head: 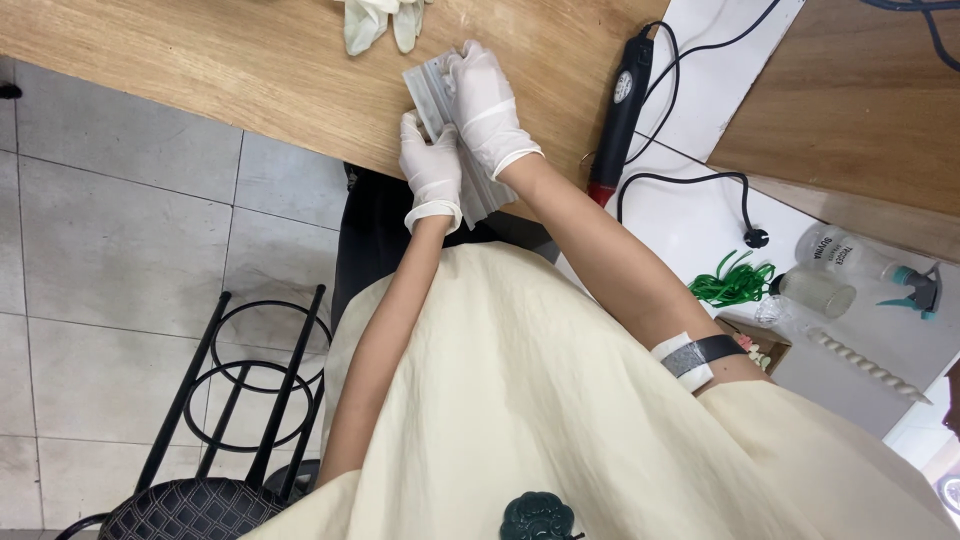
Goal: Clean and heat candle molds using a cloth and a heat gun.
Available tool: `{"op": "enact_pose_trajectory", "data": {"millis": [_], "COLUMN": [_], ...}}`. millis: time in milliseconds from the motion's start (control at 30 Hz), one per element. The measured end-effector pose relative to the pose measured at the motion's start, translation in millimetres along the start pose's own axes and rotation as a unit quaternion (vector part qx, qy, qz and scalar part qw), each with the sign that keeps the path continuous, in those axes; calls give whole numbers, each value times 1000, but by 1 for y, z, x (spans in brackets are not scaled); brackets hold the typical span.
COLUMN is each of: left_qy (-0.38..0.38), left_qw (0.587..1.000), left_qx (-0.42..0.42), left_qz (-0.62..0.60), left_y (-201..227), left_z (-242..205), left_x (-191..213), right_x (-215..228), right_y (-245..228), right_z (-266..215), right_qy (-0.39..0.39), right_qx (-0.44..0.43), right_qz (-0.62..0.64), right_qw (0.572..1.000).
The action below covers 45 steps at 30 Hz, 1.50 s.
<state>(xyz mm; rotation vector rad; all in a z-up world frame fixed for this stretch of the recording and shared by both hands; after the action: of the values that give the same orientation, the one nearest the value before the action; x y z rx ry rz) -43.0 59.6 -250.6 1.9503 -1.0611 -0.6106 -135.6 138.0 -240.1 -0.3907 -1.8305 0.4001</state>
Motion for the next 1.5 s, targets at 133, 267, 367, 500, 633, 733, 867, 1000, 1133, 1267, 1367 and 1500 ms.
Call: {"op": "enact_pose_trajectory", "data": {"millis": [133,267,367,500,633,733,867,1000,1133,1267,1367,1500], "left_qy": [0,-6,-13,-24,-20,-21,-16,-12,-11,0,-8,-5], "left_qw": [1000,1000,999,999,998,1000,999,998,1000,998,1000,1000], "left_qx": [2,7,44,19,12,-4,10,37,-7,35,26,2], "left_qz": [-4,17,16,8,56,14,40,55,6,43,-1,-5], "left_y": [5,13,20,8,4,4,3,7,0,1,6,-2], "left_z": [-2,-4,-2,1,0,5,3,7,10,10,8,14], "left_x": [1,1,3,3,4,0,5,4,0,2,3,0], "right_x": [10,19,21,16,10,2,-17,-16,-24,-39,-38,-39], "right_y": [5,16,13,5,-9,-5,5,-7,-7,2,4,-4], "right_z": [-3,-3,-1,0,-1,7,10,12,18,30,34,39], "right_qy": [52,-7,32,107,46,91,98,105,182,158,153,165], "right_qx": [127,69,13,133,101,136,67,28,120,59,48,63], "right_qz": [-148,-78,32,-56,-84,-113,-109,-99,-179,-128,-97,-121], "right_qw": [980,995,999,984,990,980,987,989,959,977,982,977]}}
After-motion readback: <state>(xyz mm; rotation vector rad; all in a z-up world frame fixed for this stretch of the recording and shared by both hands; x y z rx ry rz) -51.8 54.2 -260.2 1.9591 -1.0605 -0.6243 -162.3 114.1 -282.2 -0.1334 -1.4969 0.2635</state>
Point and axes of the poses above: each hand's wrist, its own z-axis towards the middle knuckle, its own x-axis out of the back of the hand, y = z × x, the point moved 1 cm from there along z, towards the middle knuckle, and after that the axes turned 5 degrees about -z, right-handed, at the moved point
